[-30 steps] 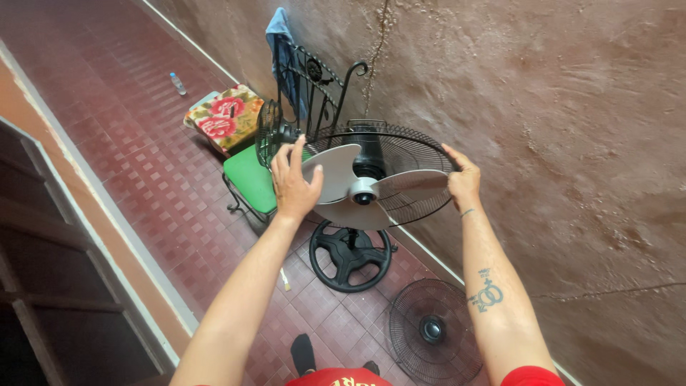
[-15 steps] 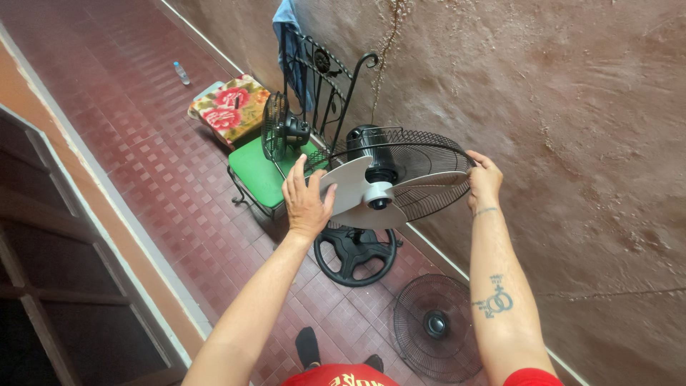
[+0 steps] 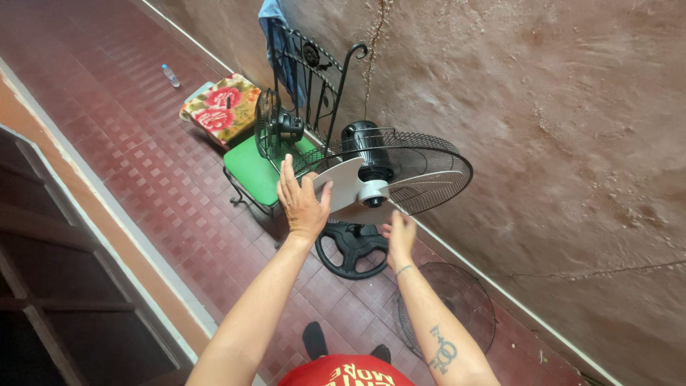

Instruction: The person disassembles a standing fan by removing the front grill, unscrewing the blade nut to detach the blades, and removing the rear grill. They then move a small fan and a stool before sitting on the floor to continue handling the fan parts.

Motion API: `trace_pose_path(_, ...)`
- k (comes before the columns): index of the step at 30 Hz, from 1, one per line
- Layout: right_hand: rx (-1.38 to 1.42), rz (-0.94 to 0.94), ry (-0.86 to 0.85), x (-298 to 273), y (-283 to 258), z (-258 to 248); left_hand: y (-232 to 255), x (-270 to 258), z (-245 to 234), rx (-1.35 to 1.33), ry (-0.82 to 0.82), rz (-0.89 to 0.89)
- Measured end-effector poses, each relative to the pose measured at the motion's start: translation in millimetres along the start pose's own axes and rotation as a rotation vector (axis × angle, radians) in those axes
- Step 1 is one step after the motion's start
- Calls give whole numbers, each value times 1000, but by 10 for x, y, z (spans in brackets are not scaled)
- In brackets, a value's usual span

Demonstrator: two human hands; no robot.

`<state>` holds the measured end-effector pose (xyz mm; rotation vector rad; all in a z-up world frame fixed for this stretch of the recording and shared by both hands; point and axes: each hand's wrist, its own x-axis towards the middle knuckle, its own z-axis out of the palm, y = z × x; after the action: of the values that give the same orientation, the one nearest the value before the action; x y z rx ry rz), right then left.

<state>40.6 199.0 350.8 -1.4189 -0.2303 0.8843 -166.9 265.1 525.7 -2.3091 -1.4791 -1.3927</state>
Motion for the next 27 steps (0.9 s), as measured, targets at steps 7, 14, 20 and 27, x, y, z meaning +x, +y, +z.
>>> trace_pose_path(7,82,214,-340,-89,-167,379,55,-252,-80,-9,-58,131)
trace_pose_path(14,191,106,-288,16,-15,482,148,-485,24,-54,-291,423)
trace_pose_path(20,91,-297,-113,60,303,527,20,-556,521,-18,-452,579)
trace_pose_path(27,-144,-689,82,-69,259,692,-367,-830,1245,1,-50,630)
